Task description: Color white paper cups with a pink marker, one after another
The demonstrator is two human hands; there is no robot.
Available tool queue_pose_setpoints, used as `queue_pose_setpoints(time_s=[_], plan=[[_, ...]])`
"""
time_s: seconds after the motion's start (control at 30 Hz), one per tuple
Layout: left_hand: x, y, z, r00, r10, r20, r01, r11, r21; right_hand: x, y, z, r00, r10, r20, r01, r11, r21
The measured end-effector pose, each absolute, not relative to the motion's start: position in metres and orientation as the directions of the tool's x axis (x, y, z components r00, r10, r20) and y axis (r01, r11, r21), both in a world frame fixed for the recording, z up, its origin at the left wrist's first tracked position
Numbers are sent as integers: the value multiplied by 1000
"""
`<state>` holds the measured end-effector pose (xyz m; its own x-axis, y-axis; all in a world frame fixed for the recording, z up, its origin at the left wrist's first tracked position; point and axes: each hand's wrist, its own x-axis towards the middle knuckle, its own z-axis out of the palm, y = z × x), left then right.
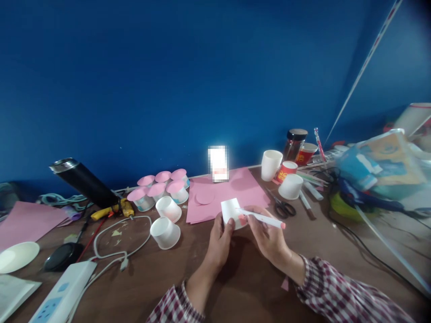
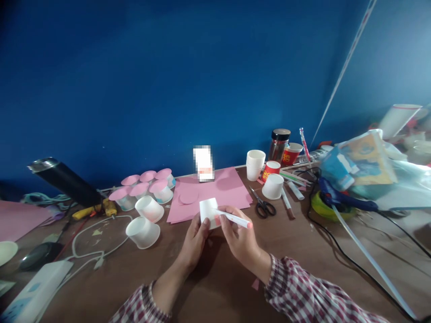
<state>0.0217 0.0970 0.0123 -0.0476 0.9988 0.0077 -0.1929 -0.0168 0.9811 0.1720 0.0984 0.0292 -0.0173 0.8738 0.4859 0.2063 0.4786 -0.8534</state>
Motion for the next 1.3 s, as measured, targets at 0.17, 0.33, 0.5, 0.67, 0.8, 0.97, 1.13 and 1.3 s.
queue_pose_setpoints(time_s=[0.17,0.33,0.5,0.67,0.8,0.97,1.13,1.3], plan=[[22,97,16,-40,999,18,-77,-21,997,174,100,30,-12,860,510,243,497,-833],[21,97,15,-46,998,34,-50,-36,998,173,100,30,-16,872,490,209,482,-851],[22,97,15,-52,998,17,-134,-23,991,172,100,33,-7,869,495,230,483,-845],[23,96,18,-59,998,36,-107,-42,993,172,99,35,-11,864,503,252,490,-835],[23,96,18,-47,998,36,-114,-41,993,173,99,33,-24,861,508,284,493,-822],[23,95,16,-26,999,31,-73,-33,997,173,100,29,-39,868,495,275,485,-830],[24,94,20,-41,999,16,-71,-19,997,173,99,31,-42,871,490,275,481,-832],[24,94,23,-50,999,-2,-112,-3,994,173,98,32,-40,872,488,283,479,-831]])
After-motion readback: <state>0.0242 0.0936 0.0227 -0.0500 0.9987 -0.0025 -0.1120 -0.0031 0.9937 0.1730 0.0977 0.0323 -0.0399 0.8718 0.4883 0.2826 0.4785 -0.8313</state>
